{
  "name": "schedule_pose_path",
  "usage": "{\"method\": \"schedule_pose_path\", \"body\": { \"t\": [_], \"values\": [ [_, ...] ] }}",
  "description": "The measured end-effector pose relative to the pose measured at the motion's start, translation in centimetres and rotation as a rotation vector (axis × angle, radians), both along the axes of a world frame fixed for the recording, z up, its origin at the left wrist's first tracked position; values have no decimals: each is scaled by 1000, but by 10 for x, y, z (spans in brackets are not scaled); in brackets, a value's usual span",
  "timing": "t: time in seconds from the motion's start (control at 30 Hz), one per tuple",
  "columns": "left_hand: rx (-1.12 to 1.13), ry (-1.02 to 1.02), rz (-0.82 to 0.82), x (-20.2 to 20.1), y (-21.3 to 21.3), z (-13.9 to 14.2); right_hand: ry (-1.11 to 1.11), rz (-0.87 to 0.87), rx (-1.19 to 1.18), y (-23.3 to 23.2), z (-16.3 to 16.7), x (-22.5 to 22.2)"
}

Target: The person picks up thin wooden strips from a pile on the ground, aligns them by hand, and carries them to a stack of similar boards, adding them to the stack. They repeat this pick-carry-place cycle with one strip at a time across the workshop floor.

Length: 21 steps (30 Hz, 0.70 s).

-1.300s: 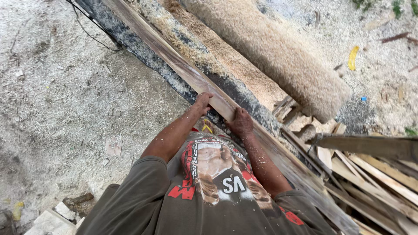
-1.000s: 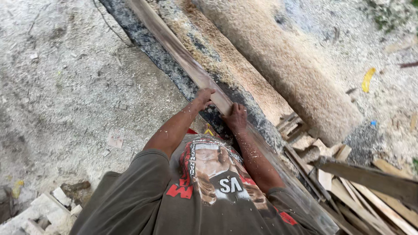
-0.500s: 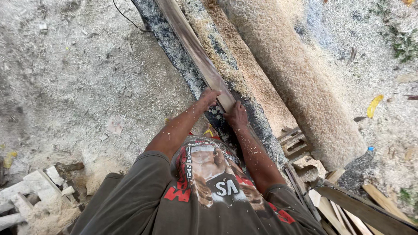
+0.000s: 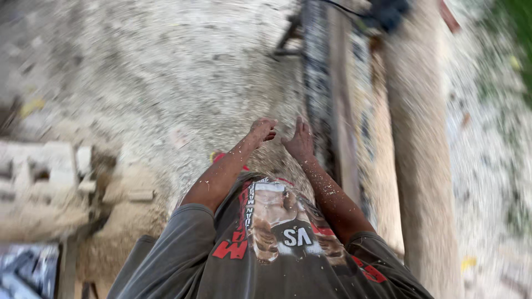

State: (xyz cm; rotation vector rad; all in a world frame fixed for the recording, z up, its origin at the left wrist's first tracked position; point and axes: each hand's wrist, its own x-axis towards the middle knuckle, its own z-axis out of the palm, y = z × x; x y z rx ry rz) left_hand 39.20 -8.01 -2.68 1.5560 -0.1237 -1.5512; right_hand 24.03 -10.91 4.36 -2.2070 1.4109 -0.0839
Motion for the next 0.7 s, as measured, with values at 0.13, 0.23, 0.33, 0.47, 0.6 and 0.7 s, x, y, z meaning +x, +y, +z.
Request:
{"method": "schedule_pose_path", "body": {
  "t": [0.13,0.23,0.33,0.47,0.6,0.7],
  "values": [
    [-51,24,366,146,55,8,42,281,122,13,-2,160],
    [-117,-25,594,245,106,15,-118,517,163,32,-9,276],
    [-137,-93,857,321,172,17,-163,738,246,62,-22,370],
    [-92,-139,1215,400,262,17,-265,949,418,94,-36,484],
    [-33,-161,1560,455,324,16,-343,1172,573,120,-44,597],
    [-66,-118,1736,497,345,18,-170,1249,581,140,-39,686]
  ]
}}
